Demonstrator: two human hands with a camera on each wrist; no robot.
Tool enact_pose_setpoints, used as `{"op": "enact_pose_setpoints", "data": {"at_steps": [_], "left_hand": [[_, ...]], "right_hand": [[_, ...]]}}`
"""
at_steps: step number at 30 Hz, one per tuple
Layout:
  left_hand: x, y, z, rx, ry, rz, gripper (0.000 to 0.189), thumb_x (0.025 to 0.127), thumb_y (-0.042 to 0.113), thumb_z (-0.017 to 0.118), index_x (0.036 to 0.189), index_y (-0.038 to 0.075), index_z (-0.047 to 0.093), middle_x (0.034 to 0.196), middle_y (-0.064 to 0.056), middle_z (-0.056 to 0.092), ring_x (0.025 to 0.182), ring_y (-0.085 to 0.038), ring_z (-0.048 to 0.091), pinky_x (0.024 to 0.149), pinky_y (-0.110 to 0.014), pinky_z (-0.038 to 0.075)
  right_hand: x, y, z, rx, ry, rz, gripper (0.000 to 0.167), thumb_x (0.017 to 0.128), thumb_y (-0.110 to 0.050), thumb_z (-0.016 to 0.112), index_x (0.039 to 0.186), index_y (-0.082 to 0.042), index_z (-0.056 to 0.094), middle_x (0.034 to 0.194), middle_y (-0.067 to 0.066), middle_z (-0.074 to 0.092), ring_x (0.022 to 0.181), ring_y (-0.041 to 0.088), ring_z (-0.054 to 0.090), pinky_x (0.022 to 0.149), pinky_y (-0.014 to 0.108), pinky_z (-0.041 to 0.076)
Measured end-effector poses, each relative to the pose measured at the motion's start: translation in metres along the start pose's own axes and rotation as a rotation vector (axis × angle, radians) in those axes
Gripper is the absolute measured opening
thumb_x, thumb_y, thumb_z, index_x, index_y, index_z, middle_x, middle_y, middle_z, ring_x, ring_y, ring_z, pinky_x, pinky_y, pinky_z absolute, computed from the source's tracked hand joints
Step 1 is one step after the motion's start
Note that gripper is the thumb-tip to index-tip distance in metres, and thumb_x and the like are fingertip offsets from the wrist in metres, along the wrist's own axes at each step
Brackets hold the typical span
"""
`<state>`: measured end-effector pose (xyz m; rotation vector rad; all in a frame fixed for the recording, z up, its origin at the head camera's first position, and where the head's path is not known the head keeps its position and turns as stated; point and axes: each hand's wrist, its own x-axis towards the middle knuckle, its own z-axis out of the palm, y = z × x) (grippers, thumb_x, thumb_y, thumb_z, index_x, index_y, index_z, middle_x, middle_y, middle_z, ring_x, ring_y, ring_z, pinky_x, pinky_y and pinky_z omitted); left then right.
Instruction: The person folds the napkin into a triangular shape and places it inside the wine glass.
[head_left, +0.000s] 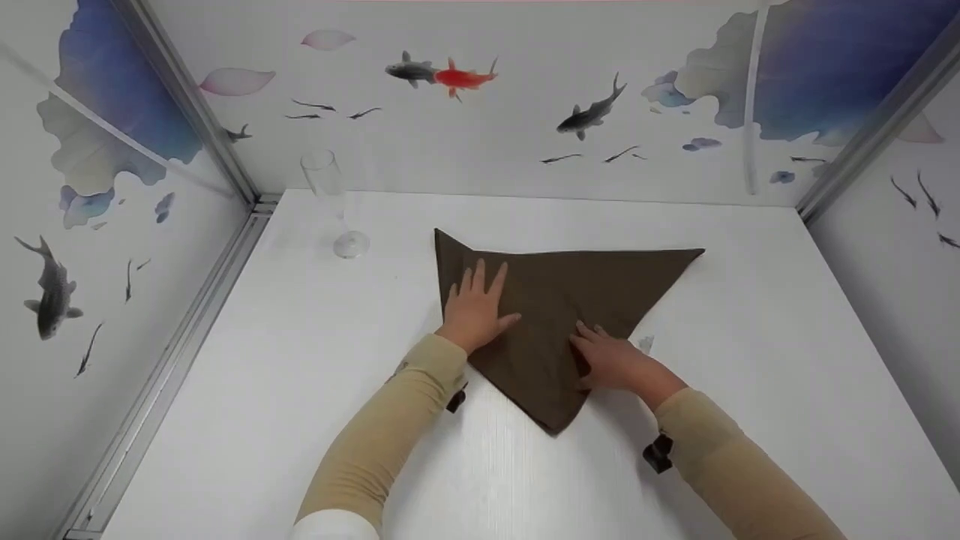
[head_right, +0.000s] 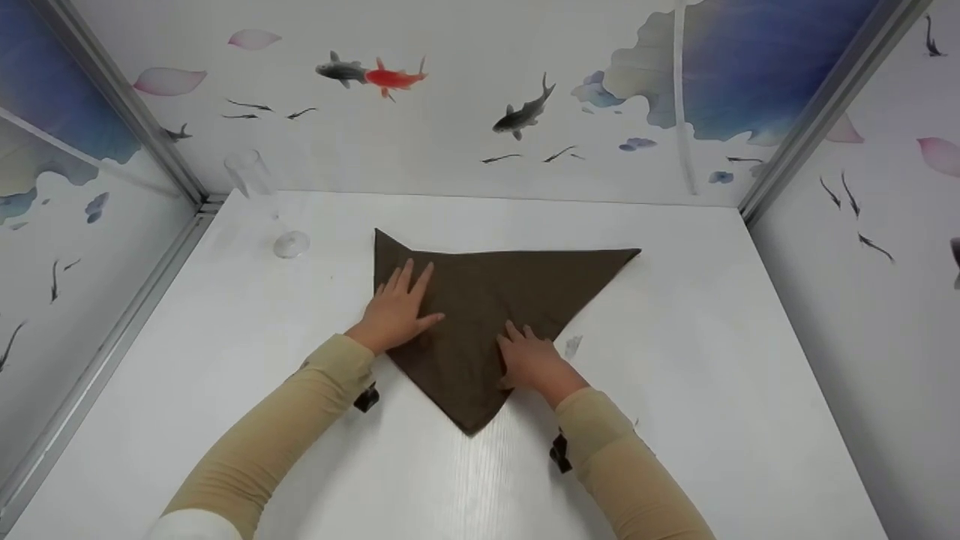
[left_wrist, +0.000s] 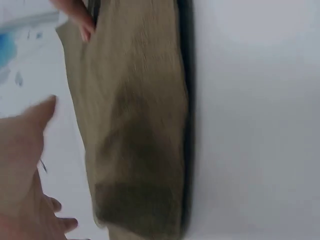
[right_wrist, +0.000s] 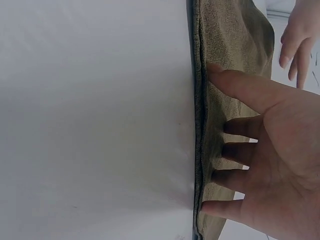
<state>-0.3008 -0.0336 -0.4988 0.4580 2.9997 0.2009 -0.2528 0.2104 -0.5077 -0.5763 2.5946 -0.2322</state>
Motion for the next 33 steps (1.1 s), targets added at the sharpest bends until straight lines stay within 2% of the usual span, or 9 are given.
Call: {"op": "enact_pose_setpoints", "data": {"at_steps": [3, 8, 14, 18, 22, 33], "left_hand": [[0.004, -0.016, 0.0, -0.043, 0.01, -0.021, 0.091, 0.093, 0.063, 0.051, 0.158, 0.018, 0.005, 0.16, -0.021, 0.008, 0.145, -0.038, 0.015, 0.113, -0.054, 0.022], [0.004, -0.035, 0.006, -0.092, -0.028, -0.043, 0.092, 0.093, 0.063, 0.05, 0.158, 0.016, 0.005, 0.159, -0.024, 0.011, 0.144, -0.039, 0.017, 0.113, -0.055, 0.019], [0.003, -0.048, 0.013, -0.137, -0.102, -0.071, 0.095, 0.093, 0.066, 0.047, 0.158, 0.013, 0.001, 0.154, -0.021, 0.029, 0.143, -0.036, 0.025, 0.112, -0.057, 0.02], [0.003, -0.051, 0.014, -0.149, -0.116, -0.079, 0.097, 0.092, 0.067, 0.047, 0.157, 0.011, 0.001, 0.153, -0.016, 0.035, 0.143, -0.033, 0.026, 0.111, -0.059, 0.02], [0.0, -0.054, 0.014, -0.124, -0.107, -0.091, 0.098, 0.091, 0.068, 0.047, 0.157, 0.01, 0.003, 0.152, -0.017, 0.036, 0.141, -0.034, 0.029, 0.11, -0.062, 0.021], [-0.011, -0.063, 0.015, 0.02, -0.101, -0.168, 0.101, 0.086, 0.076, 0.046, 0.157, 0.012, 0.012, 0.15, -0.027, 0.033, 0.14, -0.042, 0.028, 0.107, -0.062, 0.025]], "right_hand": [[0.001, -0.001, -0.001, 0.004, -0.008, 0.009, 0.08, 0.088, -0.027, 0.075, 0.148, 0.004, 0.033, 0.157, 0.025, 0.017, 0.14, 0.049, 0.018, 0.108, 0.059, 0.028], [0.004, -0.001, 0.0, 0.003, -0.014, 0.021, 0.081, 0.087, -0.026, 0.075, 0.148, 0.004, 0.033, 0.157, 0.025, 0.017, 0.141, 0.049, 0.018, 0.108, 0.056, 0.029], [0.004, -0.001, 0.0, -0.001, -0.009, 0.021, 0.08, 0.087, -0.027, 0.075, 0.148, 0.005, 0.033, 0.157, 0.026, 0.018, 0.141, 0.049, 0.018, 0.108, 0.056, 0.03], [0.003, 0.0, -0.001, 0.006, -0.011, 0.022, 0.08, 0.088, -0.028, 0.074, 0.149, 0.004, 0.032, 0.157, 0.025, 0.017, 0.141, 0.048, 0.017, 0.109, 0.055, 0.029], [0.002, -0.001, -0.001, 0.015, -0.009, 0.019, 0.08, 0.088, -0.029, 0.074, 0.149, 0.004, 0.032, 0.157, 0.025, 0.017, 0.141, 0.049, 0.017, 0.108, 0.056, 0.028], [0.001, 0.0, 0.0, 0.023, -0.02, 0.022, 0.082, 0.088, -0.029, 0.075, 0.149, 0.003, 0.031, 0.158, 0.025, 0.016, 0.141, 0.049, 0.016, 0.108, 0.057, 0.029]]}}
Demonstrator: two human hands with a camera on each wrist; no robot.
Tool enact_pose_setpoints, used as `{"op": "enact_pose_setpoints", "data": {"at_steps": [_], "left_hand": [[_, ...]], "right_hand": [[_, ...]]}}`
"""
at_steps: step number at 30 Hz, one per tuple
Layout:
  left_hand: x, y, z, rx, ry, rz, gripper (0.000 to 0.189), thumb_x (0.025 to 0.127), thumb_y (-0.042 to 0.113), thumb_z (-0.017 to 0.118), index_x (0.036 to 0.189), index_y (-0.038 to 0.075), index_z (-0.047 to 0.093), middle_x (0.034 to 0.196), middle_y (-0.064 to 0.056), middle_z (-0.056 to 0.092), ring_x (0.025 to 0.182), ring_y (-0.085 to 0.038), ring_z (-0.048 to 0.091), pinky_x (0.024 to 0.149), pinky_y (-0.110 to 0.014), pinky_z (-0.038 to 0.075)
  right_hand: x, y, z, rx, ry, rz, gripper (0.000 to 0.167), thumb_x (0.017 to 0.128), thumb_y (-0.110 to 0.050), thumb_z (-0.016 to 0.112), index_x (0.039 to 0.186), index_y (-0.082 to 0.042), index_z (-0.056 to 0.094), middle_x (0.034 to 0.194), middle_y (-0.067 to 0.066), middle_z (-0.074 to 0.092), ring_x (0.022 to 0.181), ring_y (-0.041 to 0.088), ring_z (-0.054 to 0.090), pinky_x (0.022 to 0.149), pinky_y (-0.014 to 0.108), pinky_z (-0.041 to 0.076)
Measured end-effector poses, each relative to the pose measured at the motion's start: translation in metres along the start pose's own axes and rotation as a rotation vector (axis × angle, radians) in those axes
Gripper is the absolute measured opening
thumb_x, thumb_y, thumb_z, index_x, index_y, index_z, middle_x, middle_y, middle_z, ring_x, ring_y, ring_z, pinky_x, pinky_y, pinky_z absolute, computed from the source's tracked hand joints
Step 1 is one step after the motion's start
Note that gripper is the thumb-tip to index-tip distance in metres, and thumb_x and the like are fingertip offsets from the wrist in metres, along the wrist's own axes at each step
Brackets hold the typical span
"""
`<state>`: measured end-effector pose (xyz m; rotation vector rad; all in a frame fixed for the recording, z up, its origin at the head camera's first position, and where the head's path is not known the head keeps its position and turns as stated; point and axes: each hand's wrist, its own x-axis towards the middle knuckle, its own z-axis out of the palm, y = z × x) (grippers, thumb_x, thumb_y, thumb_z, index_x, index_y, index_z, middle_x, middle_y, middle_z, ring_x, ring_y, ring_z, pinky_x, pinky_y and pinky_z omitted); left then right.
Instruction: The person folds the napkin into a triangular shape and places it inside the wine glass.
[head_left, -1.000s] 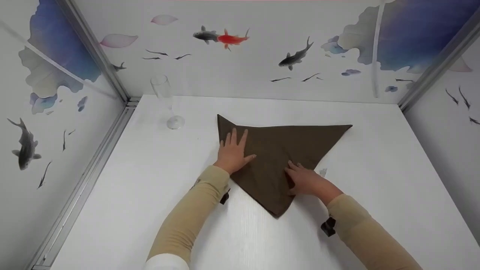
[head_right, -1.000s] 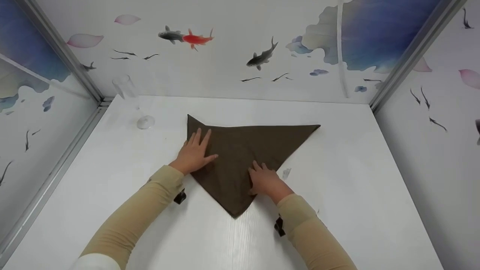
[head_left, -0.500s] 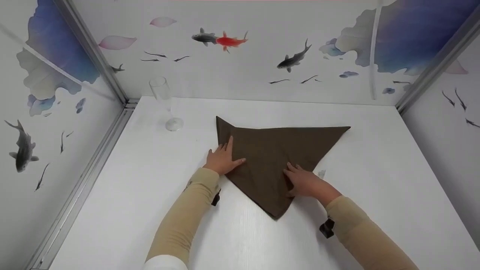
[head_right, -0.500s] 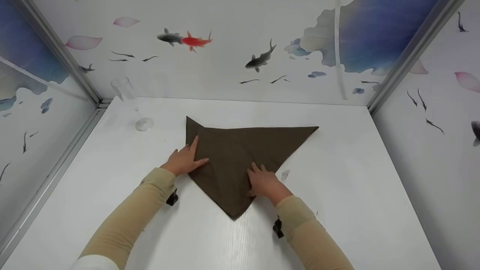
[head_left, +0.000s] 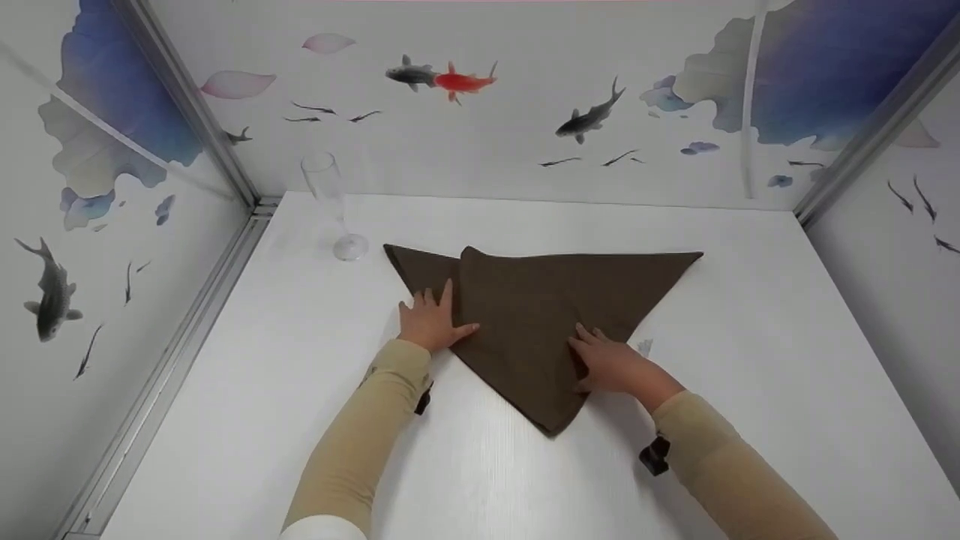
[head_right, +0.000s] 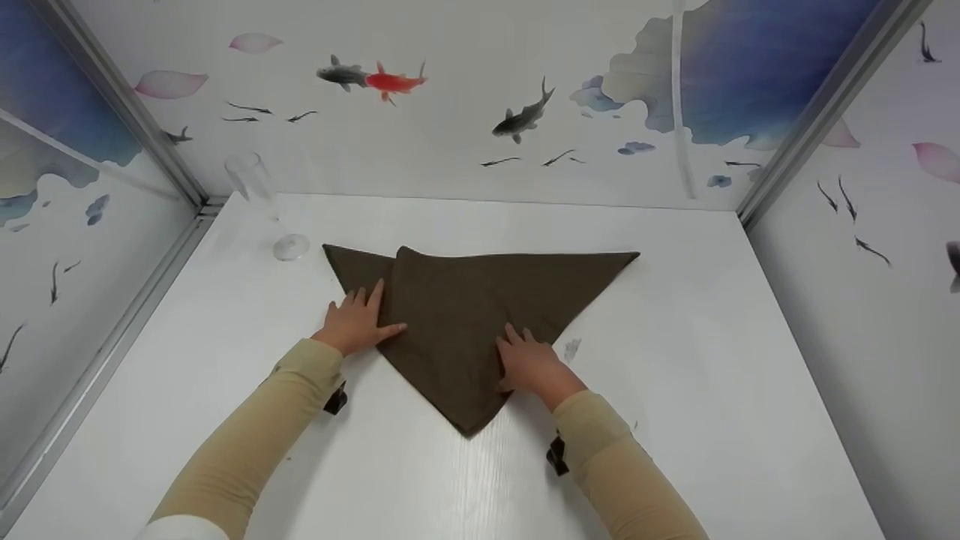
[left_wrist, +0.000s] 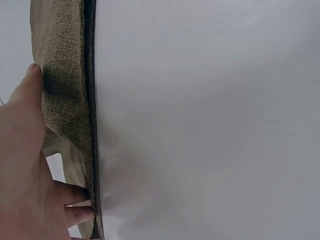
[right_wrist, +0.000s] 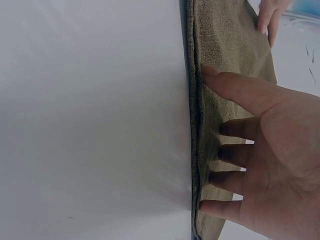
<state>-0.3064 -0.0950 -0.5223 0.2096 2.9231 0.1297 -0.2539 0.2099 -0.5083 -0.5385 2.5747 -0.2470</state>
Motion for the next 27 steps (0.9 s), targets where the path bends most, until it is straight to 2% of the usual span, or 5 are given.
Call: {"op": "enact_pose_setpoints", "data": {"at_steps": [5, 13, 17, 21, 27], "left_hand": [[-0.003, -0.005, 0.001, 0.005, 0.004, -0.041, 0.104, 0.083, 0.077, 0.05, 0.157, 0.013, 0.017, 0.149, -0.03, 0.032, 0.139, -0.045, 0.028, 0.107, -0.064, 0.025], [-0.006, -0.007, 0.002, 0.044, -0.027, -0.113, 0.107, 0.081, 0.079, 0.05, 0.157, 0.012, 0.018, 0.15, -0.033, 0.027, 0.139, -0.047, 0.026, 0.105, -0.063, 0.029], [-0.01, -0.005, 0.003, 0.055, -0.058, -0.111, 0.104, 0.082, 0.078, 0.051, 0.156, 0.011, 0.022, 0.152, -0.033, 0.021, 0.141, -0.047, 0.021, 0.106, -0.061, 0.028], [-0.014, -0.003, 0.003, 0.057, -0.044, -0.081, 0.099, 0.085, 0.073, 0.052, 0.154, 0.006, 0.026, 0.152, -0.036, 0.019, 0.14, -0.05, 0.019, 0.109, -0.056, 0.027], [-0.013, -0.004, 0.005, 0.098, -0.087, -0.061, 0.097, 0.089, 0.073, 0.042, 0.156, 0.008, 0.016, 0.155, -0.033, 0.009, 0.142, -0.049, 0.01, 0.113, -0.053, 0.021]], "right_hand": [[0.0, 0.0, 0.0, 0.007, -0.001, 0.009, 0.083, 0.088, -0.031, 0.075, 0.15, 0.003, 0.031, 0.158, 0.024, 0.015, 0.141, 0.048, 0.015, 0.108, 0.058, 0.028], [-0.001, -0.002, 0.001, 0.02, 0.007, 0.026, 0.083, 0.088, -0.031, 0.074, 0.15, 0.002, 0.03, 0.159, 0.023, 0.014, 0.142, 0.047, 0.014, 0.108, 0.057, 0.028], [-0.001, 0.0, 0.002, 0.029, 0.01, 0.037, 0.083, 0.088, -0.032, 0.074, 0.151, 0.0, 0.03, 0.159, 0.022, 0.015, 0.142, 0.047, 0.014, 0.108, 0.057, 0.028], [-0.001, 0.0, 0.004, 0.026, 0.012, 0.038, 0.083, 0.088, -0.033, 0.074, 0.151, 0.0, 0.03, 0.158, 0.023, 0.015, 0.142, 0.048, 0.015, 0.108, 0.058, 0.029], [0.0, -0.001, 0.003, -0.005, 0.021, 0.039, 0.083, 0.088, -0.035, 0.073, 0.15, 0.001, 0.031, 0.158, 0.025, 0.016, 0.141, 0.049, 0.017, 0.103, 0.057, 0.036]]}}
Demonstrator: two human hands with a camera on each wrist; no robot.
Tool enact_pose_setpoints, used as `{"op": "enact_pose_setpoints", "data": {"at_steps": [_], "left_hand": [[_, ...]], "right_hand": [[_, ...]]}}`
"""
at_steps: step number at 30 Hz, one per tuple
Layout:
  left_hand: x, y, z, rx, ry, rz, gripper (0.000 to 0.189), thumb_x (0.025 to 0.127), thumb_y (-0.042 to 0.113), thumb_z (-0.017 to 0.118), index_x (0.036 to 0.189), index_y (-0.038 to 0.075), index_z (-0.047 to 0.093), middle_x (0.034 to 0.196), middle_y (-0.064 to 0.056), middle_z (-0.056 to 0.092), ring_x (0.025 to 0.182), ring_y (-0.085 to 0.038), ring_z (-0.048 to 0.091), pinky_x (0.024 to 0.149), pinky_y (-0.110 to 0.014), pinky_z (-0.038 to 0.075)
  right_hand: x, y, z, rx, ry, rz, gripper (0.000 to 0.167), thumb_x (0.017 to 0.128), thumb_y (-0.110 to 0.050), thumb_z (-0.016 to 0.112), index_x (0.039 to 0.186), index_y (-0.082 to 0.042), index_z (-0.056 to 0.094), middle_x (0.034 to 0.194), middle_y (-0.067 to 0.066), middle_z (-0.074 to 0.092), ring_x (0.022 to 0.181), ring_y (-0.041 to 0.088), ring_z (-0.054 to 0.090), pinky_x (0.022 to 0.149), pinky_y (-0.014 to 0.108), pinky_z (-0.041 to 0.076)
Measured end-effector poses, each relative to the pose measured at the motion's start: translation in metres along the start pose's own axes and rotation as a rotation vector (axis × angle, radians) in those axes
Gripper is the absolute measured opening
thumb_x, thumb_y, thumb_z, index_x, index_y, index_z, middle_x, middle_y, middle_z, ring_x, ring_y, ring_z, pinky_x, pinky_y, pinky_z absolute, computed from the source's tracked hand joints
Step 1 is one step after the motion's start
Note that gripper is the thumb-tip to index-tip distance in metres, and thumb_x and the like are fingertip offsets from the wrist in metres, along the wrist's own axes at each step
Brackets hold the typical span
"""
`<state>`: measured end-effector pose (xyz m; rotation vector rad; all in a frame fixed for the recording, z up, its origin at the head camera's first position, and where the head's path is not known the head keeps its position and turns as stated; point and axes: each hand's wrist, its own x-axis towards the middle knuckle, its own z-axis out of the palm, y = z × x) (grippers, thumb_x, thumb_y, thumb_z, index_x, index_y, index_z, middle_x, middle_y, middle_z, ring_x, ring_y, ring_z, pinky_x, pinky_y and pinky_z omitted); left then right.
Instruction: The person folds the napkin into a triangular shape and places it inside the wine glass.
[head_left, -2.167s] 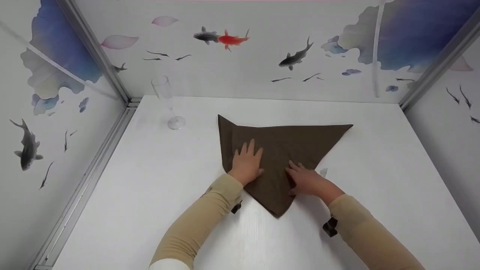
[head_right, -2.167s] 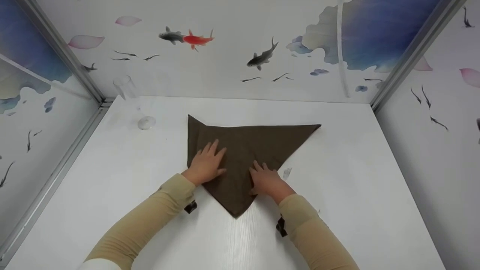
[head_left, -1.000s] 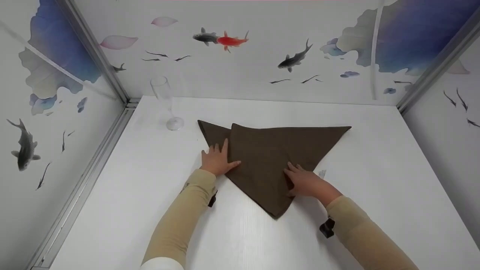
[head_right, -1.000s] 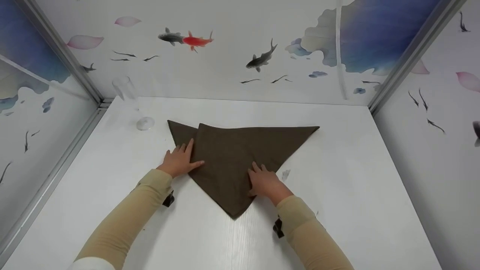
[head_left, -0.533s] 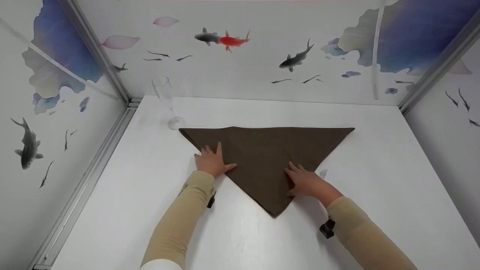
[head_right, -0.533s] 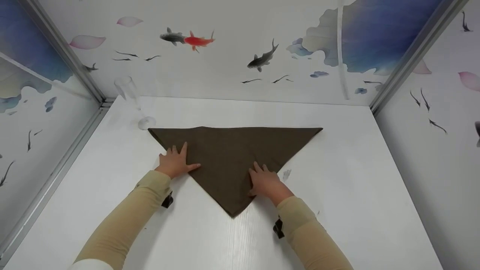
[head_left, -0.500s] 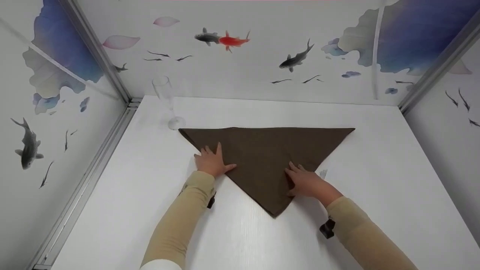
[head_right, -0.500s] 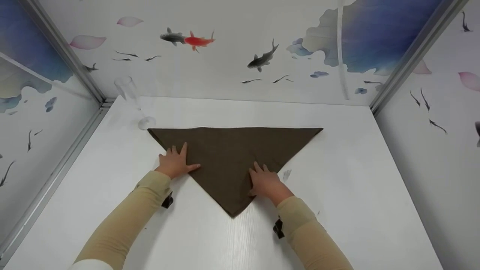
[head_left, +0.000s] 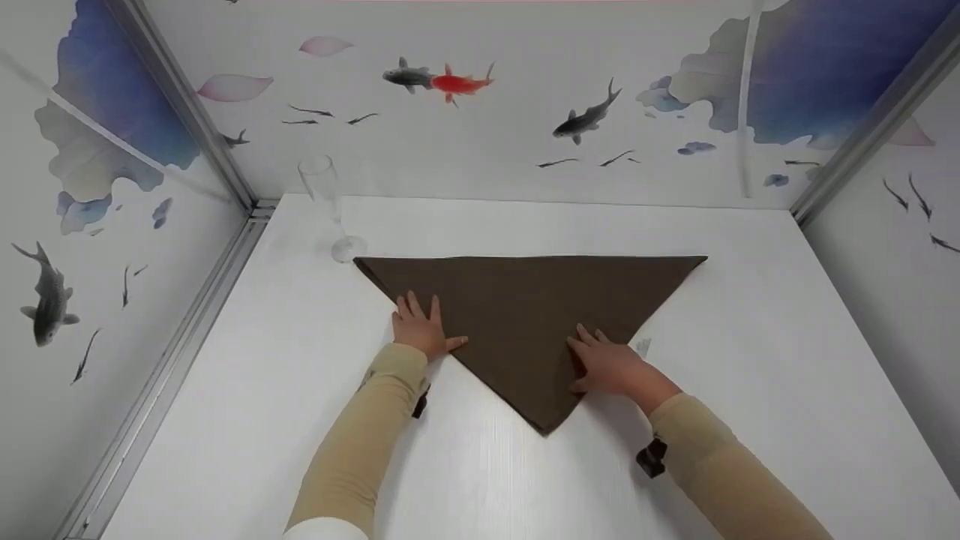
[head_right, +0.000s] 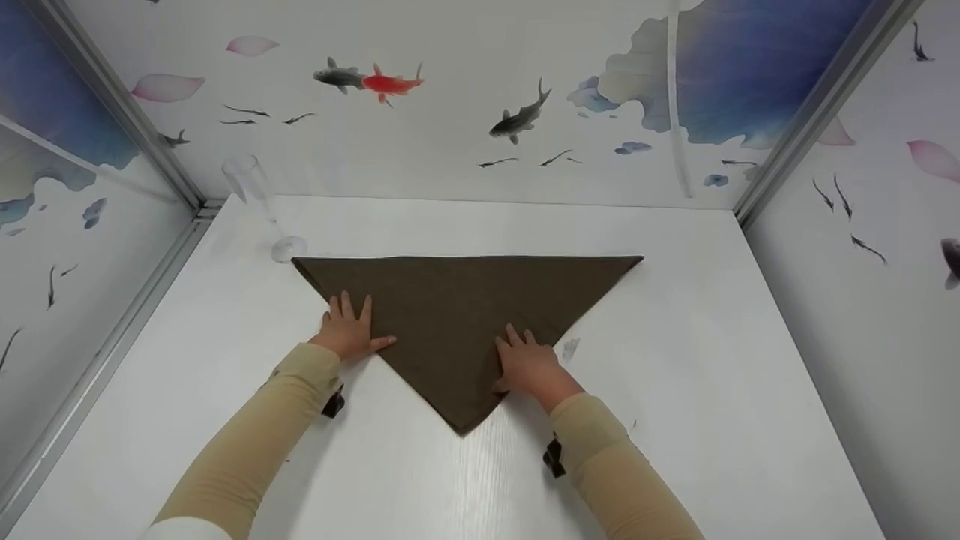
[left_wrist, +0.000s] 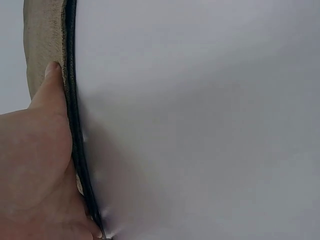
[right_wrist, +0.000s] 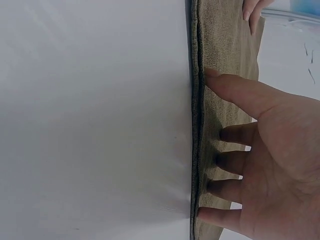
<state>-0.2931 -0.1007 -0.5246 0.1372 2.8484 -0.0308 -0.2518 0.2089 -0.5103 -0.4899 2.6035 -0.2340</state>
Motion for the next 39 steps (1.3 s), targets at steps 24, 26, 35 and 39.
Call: {"op": "enact_pose_setpoints", "data": {"at_steps": [24, 26, 35, 39], "left_hand": [[0.029, 0.004, -0.007, 0.076, -0.112, -0.085, 0.1, 0.085, 0.082, 0.031, 0.158, 0.018, 0.005, 0.159, -0.025, 0.0, 0.146, -0.041, 0.003, 0.115, -0.055, 0.007], [0.032, 0.002, -0.005, 0.07, -0.125, -0.087, 0.1, 0.084, 0.082, 0.03, 0.158, 0.02, 0.004, 0.159, -0.024, -0.002, 0.146, -0.041, 0.001, 0.114, -0.057, 0.007], [0.04, -0.001, -0.003, 0.044, -0.141, -0.097, 0.102, 0.082, 0.084, 0.032, 0.158, 0.023, 0.0, 0.159, -0.022, -0.006, 0.146, -0.039, -0.003, 0.112, -0.061, 0.003], [0.041, -0.003, -0.003, 0.061, -0.142, -0.099, 0.103, 0.082, 0.085, 0.031, 0.158, 0.023, 0.0, 0.159, -0.023, -0.006, 0.146, -0.039, -0.002, 0.112, -0.063, 0.004]], "right_hand": [[0.015, 0.008, -0.01, 0.019, -0.002, 0.007, 0.084, 0.09, -0.038, 0.07, 0.151, 0.001, 0.028, 0.158, 0.026, 0.012, 0.141, 0.049, 0.013, 0.106, 0.065, 0.024], [0.016, 0.008, -0.01, 0.011, -0.006, 0.007, 0.084, 0.09, -0.038, 0.07, 0.151, 0.001, 0.028, 0.158, 0.026, 0.013, 0.141, 0.049, 0.014, 0.105, 0.066, 0.025], [0.021, 0.007, -0.01, 0.015, 0.015, 0.014, 0.085, 0.088, -0.037, 0.073, 0.151, 0.001, 0.03, 0.157, 0.026, 0.015, 0.141, 0.049, 0.014, 0.104, 0.07, 0.022], [0.023, 0.006, -0.009, 0.03, 0.01, 0.017, 0.085, 0.089, -0.036, 0.072, 0.151, 0.001, 0.028, 0.158, 0.025, 0.013, 0.142, 0.049, 0.012, 0.105, 0.069, 0.02]]}}
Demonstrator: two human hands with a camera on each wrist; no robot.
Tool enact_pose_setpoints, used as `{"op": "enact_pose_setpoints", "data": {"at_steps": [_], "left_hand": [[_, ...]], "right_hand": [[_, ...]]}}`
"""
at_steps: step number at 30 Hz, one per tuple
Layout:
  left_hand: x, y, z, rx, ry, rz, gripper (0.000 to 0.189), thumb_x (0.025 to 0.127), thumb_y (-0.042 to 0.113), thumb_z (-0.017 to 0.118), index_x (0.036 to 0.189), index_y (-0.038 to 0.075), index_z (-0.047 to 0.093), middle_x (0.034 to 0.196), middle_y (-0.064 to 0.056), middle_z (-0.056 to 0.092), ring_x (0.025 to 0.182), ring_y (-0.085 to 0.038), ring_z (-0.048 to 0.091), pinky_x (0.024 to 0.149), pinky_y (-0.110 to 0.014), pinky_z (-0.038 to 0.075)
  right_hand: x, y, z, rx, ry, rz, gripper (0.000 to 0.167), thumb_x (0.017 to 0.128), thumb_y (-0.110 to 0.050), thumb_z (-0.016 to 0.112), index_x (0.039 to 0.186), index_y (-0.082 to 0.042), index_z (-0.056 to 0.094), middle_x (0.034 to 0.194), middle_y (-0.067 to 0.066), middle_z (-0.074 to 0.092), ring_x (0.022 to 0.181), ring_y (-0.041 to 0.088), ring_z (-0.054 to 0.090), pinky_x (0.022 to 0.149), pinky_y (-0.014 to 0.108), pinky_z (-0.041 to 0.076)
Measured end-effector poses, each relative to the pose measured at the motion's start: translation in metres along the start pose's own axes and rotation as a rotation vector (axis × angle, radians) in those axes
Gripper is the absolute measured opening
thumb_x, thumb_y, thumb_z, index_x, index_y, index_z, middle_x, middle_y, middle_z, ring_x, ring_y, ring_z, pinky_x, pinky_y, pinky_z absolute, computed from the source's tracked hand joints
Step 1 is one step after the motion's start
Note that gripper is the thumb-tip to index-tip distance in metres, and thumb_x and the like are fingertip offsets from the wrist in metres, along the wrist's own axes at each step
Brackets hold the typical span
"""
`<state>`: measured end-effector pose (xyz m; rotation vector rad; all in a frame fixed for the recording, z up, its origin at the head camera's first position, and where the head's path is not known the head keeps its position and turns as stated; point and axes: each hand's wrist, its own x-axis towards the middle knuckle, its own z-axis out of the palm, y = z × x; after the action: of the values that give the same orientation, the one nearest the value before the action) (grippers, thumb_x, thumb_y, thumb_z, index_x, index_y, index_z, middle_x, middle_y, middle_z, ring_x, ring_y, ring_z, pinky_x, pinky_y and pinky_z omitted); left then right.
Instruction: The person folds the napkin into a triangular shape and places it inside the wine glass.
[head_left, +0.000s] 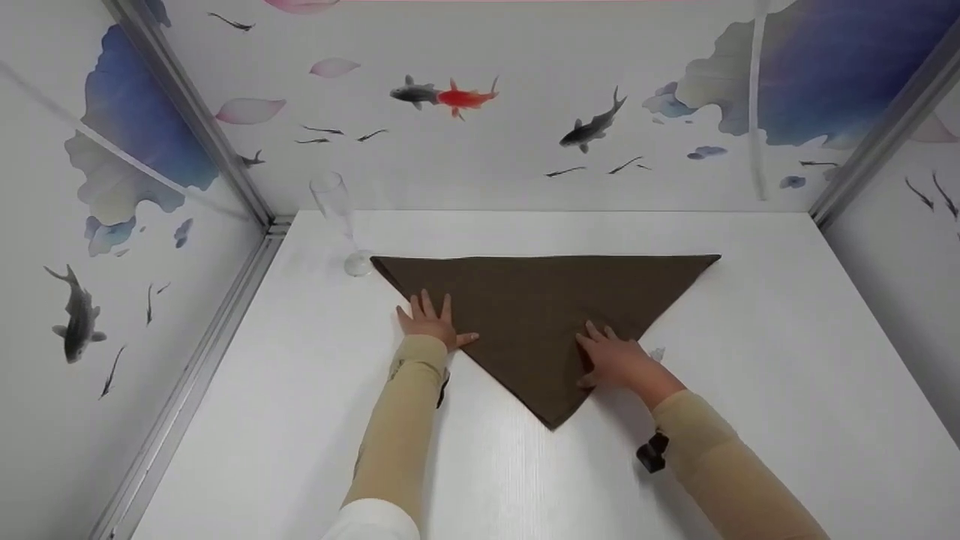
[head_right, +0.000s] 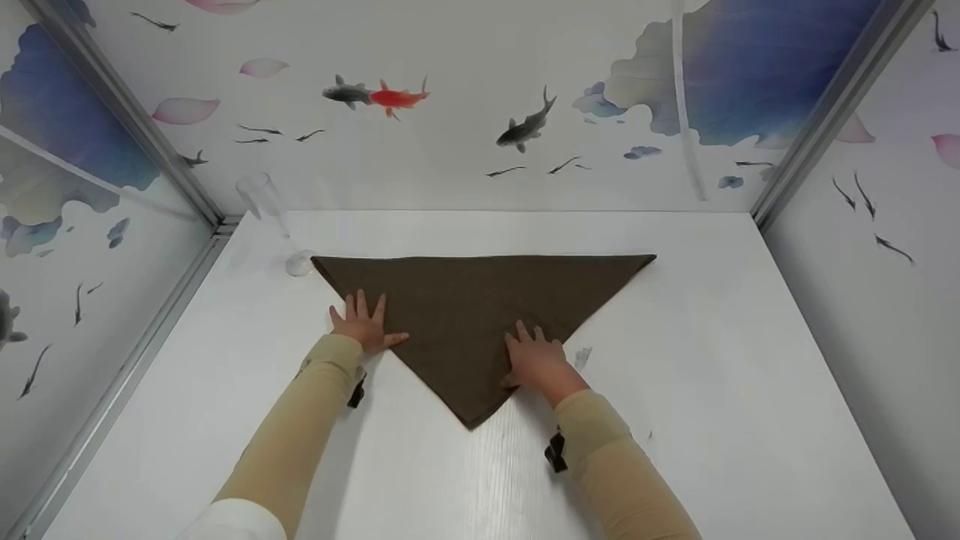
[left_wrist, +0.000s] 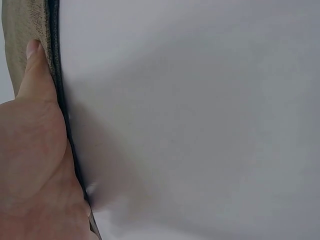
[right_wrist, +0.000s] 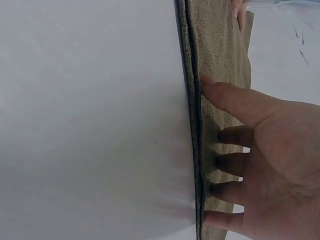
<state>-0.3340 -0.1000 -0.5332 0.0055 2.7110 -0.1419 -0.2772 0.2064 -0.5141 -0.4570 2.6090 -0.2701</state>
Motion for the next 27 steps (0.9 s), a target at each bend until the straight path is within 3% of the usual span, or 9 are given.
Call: {"op": "enact_pose_setpoints", "data": {"at_steps": [11, 15, 19, 23, 27], "left_hand": [[-0.014, -0.006, -0.001, 0.03, 0.023, 0.004, 0.101, 0.084, 0.083, 0.029, 0.158, 0.02, 0.003, 0.159, -0.025, -0.002, 0.146, -0.04, 0.001, 0.112, -0.061, 0.006], [-0.009, -0.006, 0.002, 0.044, 0.057, 0.021, 0.101, 0.085, 0.082, 0.03, 0.158, 0.017, 0.005, 0.159, -0.025, 0.001, 0.146, -0.039, 0.003, 0.113, -0.06, 0.004], [-0.007, 0.001, 0.002, -0.03, 0.124, 0.101, 0.093, 0.091, 0.071, 0.042, 0.157, 0.012, 0.016, 0.159, -0.024, 0.01, 0.146, -0.039, 0.008, 0.114, -0.058, 0.008], [-0.018, 0.009, -0.005, -0.152, 0.153, 0.186, 0.081, 0.093, 0.057, 0.055, 0.154, 0.01, 0.028, 0.157, -0.024, 0.018, 0.144, -0.041, 0.018, 0.113, -0.056, 0.018], [-0.029, 0.018, -0.006, -0.199, 0.156, 0.235, 0.083, 0.091, 0.059, 0.057, 0.154, 0.01, 0.03, 0.157, -0.025, 0.018, 0.143, -0.043, 0.019, 0.113, -0.054, 0.021]], "right_hand": [[0.0, -0.006, 0.001, -0.009, 0.006, -0.029, 0.083, 0.09, -0.035, 0.071, 0.151, 0.002, 0.028, 0.158, 0.027, 0.013, 0.141, 0.05, 0.013, 0.105, 0.067, 0.023], [-0.002, -0.006, 0.0, 0.005, 0.004, -0.028, 0.083, 0.09, -0.035, 0.071, 0.151, 0.001, 0.028, 0.158, 0.026, 0.012, 0.142, 0.049, 0.012, 0.105, 0.068, 0.022], [-0.004, -0.003, -0.001, -0.004, -0.003, -0.02, 0.083, 0.091, -0.036, 0.07, 0.151, 0.001, 0.027, 0.158, 0.026, 0.011, 0.142, 0.049, 0.012, 0.105, 0.068, 0.022], [-0.006, -0.001, -0.001, -0.004, -0.003, -0.022, 0.083, 0.091, -0.036, 0.07, 0.151, 0.003, 0.027, 0.158, 0.027, 0.012, 0.141, 0.05, 0.012, 0.105, 0.068, 0.021], [-0.006, 0.0, -0.004, 0.009, 0.007, -0.03, 0.083, 0.091, -0.036, 0.07, 0.151, 0.003, 0.027, 0.157, 0.028, 0.012, 0.141, 0.05, 0.012, 0.106, 0.068, 0.02]]}}
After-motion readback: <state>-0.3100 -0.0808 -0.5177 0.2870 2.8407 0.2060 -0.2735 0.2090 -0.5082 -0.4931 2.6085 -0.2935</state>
